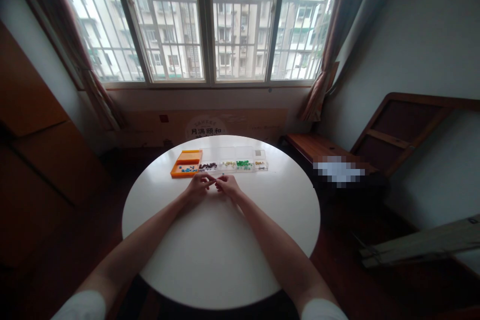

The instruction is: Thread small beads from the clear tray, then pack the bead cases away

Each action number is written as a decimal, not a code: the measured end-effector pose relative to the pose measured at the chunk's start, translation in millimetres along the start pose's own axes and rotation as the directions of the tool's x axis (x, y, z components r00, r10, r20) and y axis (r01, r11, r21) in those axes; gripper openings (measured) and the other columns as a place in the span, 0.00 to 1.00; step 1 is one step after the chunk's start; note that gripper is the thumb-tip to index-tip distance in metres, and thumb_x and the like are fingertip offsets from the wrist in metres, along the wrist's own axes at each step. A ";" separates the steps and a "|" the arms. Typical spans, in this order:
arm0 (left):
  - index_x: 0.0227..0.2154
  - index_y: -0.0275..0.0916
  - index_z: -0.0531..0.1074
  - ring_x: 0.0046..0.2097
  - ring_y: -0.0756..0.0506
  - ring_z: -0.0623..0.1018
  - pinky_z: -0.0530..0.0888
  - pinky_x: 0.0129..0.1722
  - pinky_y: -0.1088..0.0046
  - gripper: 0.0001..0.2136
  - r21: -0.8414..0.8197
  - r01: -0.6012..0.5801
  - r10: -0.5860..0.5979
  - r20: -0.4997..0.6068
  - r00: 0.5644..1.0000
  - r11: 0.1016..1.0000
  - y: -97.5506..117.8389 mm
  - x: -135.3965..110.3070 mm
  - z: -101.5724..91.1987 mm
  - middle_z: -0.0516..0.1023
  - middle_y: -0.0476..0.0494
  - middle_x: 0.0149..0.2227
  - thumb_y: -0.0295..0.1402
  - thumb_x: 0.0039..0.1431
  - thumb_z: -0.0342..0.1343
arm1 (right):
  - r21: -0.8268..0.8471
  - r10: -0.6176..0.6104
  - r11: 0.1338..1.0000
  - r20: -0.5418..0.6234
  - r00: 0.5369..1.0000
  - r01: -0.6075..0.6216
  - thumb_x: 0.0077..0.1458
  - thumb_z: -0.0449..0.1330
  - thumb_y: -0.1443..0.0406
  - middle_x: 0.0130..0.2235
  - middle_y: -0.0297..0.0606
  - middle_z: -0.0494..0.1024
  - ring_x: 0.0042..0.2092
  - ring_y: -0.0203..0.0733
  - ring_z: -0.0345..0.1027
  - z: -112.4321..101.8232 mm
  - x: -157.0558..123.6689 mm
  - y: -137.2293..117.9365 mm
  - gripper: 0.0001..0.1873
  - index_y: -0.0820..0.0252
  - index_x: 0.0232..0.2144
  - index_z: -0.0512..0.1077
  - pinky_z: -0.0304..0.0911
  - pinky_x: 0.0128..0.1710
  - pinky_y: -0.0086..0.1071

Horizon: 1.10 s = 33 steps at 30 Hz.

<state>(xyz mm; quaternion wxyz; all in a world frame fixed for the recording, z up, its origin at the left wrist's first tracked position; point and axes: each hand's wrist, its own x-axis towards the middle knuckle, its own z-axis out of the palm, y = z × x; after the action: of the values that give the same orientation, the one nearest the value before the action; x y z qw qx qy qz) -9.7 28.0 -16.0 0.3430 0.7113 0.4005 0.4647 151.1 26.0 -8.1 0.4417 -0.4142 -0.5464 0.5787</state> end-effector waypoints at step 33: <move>0.27 0.33 0.75 0.23 0.54 0.71 0.71 0.19 0.80 0.15 -0.030 -0.056 0.056 -0.009 0.998 0.998 16.7 -5.9 6.0 0.71 0.45 0.26 0.42 0.46 0.58 | 0.073 -0.026 0.997 0.024 0.999 0.025 0.36 0.63 0.58 0.20 0.35 0.72 0.21 0.30 0.60 -9.6 -8.1 4.5 0.14 0.65 0.22 0.73 0.53 0.22 0.26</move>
<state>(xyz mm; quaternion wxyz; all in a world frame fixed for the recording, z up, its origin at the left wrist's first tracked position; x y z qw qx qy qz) -1.4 14.6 -6.0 0.3388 0.7151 0.3748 0.4831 162.2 20.7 -13.2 0.4569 -0.3836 -0.5358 0.5975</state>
